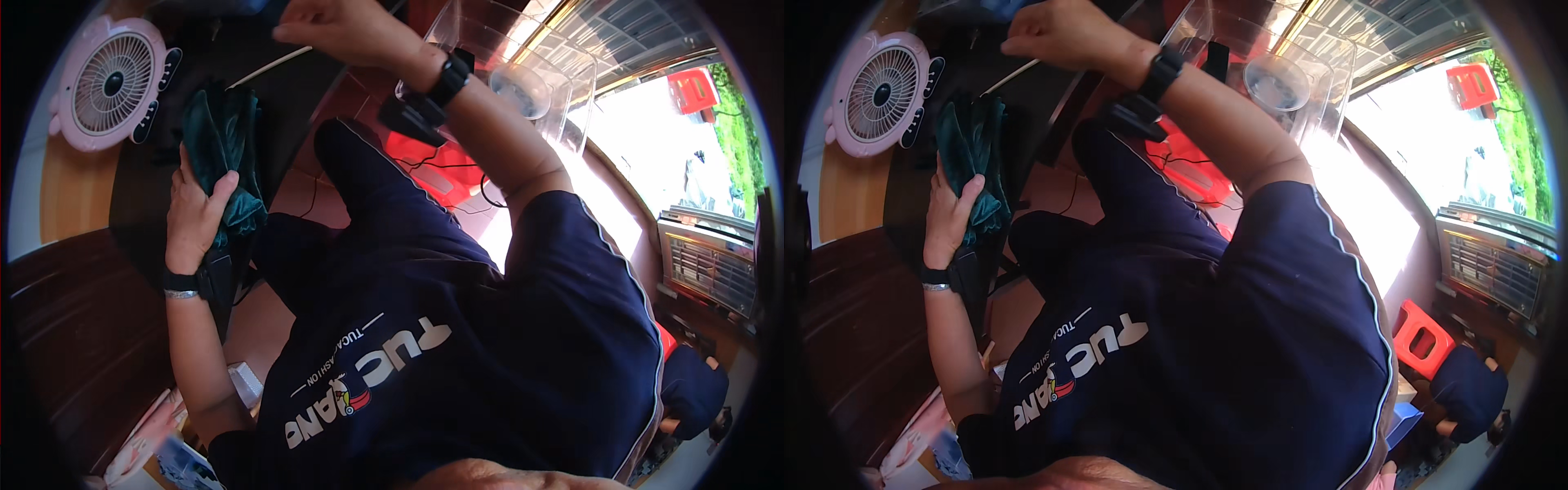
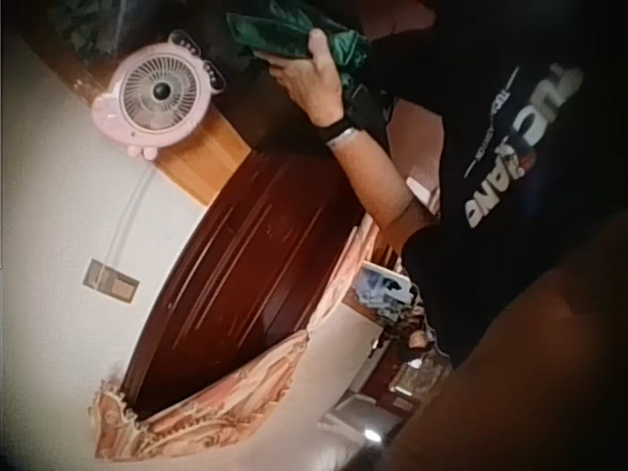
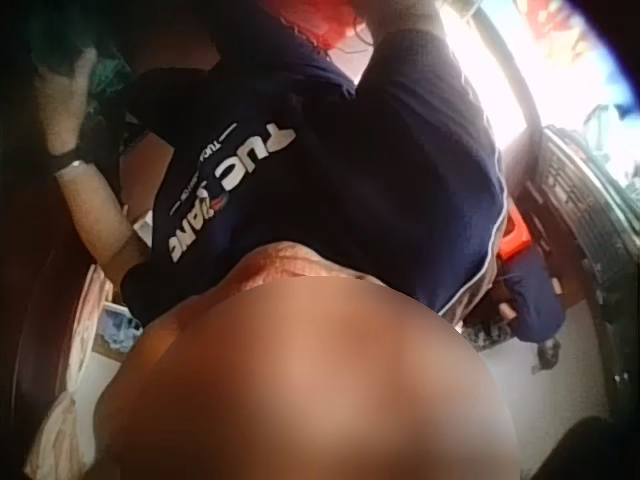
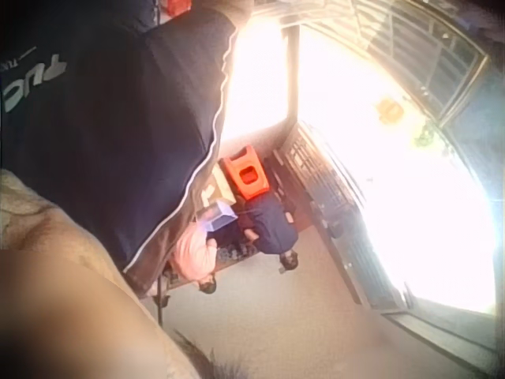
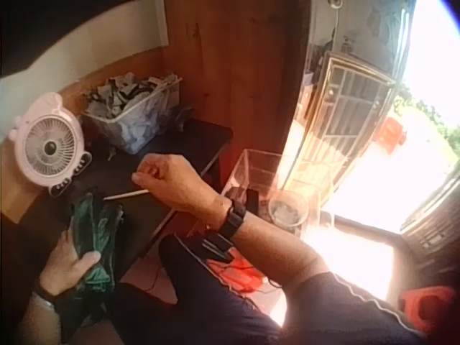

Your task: Turning small fabric tubes inside out using a wooden stick and organizing them.

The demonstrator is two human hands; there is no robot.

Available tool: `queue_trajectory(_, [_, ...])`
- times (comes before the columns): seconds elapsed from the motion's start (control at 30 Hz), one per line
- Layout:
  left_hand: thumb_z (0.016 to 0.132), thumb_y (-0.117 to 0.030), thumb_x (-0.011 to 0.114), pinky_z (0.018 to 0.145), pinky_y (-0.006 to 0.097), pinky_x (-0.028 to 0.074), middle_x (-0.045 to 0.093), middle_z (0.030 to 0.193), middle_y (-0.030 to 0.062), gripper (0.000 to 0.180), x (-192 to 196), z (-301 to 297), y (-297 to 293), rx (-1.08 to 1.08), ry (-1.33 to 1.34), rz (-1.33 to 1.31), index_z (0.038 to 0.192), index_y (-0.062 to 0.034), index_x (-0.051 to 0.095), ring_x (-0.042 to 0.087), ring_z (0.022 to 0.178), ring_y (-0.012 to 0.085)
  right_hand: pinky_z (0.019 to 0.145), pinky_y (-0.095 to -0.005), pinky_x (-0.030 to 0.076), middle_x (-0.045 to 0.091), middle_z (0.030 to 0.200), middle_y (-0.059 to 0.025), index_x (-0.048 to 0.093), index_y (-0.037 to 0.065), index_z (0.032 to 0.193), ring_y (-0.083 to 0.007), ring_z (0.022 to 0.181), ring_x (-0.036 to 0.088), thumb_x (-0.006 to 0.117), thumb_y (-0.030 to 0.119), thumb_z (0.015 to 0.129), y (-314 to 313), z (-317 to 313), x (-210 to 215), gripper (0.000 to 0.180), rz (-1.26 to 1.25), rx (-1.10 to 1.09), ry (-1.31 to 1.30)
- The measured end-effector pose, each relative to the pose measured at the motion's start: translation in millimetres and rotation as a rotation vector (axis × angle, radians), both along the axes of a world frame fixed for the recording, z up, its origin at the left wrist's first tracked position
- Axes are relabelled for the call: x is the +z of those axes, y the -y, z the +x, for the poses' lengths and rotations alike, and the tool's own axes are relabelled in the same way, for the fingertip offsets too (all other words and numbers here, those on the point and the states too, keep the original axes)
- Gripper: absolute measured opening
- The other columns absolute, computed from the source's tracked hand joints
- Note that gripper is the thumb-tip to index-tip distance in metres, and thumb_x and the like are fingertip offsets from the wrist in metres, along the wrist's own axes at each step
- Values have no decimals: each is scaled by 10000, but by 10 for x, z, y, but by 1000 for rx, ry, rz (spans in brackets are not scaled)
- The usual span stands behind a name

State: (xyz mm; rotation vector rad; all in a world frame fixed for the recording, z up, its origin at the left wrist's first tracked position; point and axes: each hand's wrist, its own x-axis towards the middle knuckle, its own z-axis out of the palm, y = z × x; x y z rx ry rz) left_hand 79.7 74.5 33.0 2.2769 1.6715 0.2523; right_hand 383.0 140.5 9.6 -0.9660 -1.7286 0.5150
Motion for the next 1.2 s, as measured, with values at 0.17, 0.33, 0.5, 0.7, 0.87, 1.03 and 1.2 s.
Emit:
queue_trajectory(0.17, [773,-614,546,979,473,371,413,1276,314,966,-8,-15,-3,31,30,-11,1460,-41,181,444,1178,443,598,-272,498,645,713,-59,674,71,914,-145,648,625,660,355,832,95,1470,-270,295,-305,-16,647])
queue_trajectory(0.33, [776,-633,526,979,470,374,411,1279,314,971,-49,12,-49,28,33,-7,1464,-45,174,447,1176,438,516,-292,489,601,613,-49,628,86,967,-151,554,609,698,320,746,101,2034,-1163,330,-1033,-232,845])
queue_trajectory(0.5, [759,-650,532,970,464,387,415,1271,310,1000,-45,-36,-27,29,57,-35,1469,-51,161,447,1177,427,571,-362,516,641,602,-97,673,50,688,-222,565,645,693,269,667,48,1994,-1826,221,-892,-371,820])
queue_trajectory(0.7, [722,-682,549,954,477,406,434,1265,287,1055,-64,9,-22,56,-46,29,1466,-41,165,452,1175,416,501,-330,472,596,649,-74,628,35,857,-188,553,588,661,163,664,52,2258,-1926,234,-956,-307,293])
queue_trajectory(0.87, [724,-706,525,937,486,427,455,1247,284,1080,-65,-45,63,116,-71,28,1457,-1,161,470,1160,401,662,-278,525,602,826,-10,582,89,1021,-124,747,603,605,135,832,254,1974,-709,195,-939,-259,-306])
queue_trajectory(1.03, [734,-716,505,919,484,442,458,1250,282,1080,-76,28,-16,69,-111,21,1456,8,158,483,1148,391,745,-230,496,628,935,-40,568,33,1099,-93,833,611,608,40,856,487,1167,552,247,-558,240,-295])
queue_trajectory(1.2, [733,-707,509,919,478,442,456,1261,272,1064,-30,26,16,113,-158,-41,1460,-9,168,488,1147,394,878,-254,445,618,977,-75,632,-16,1012,-145,957,591,558,-98,802,535,-201,1110,237,-382,874,91])
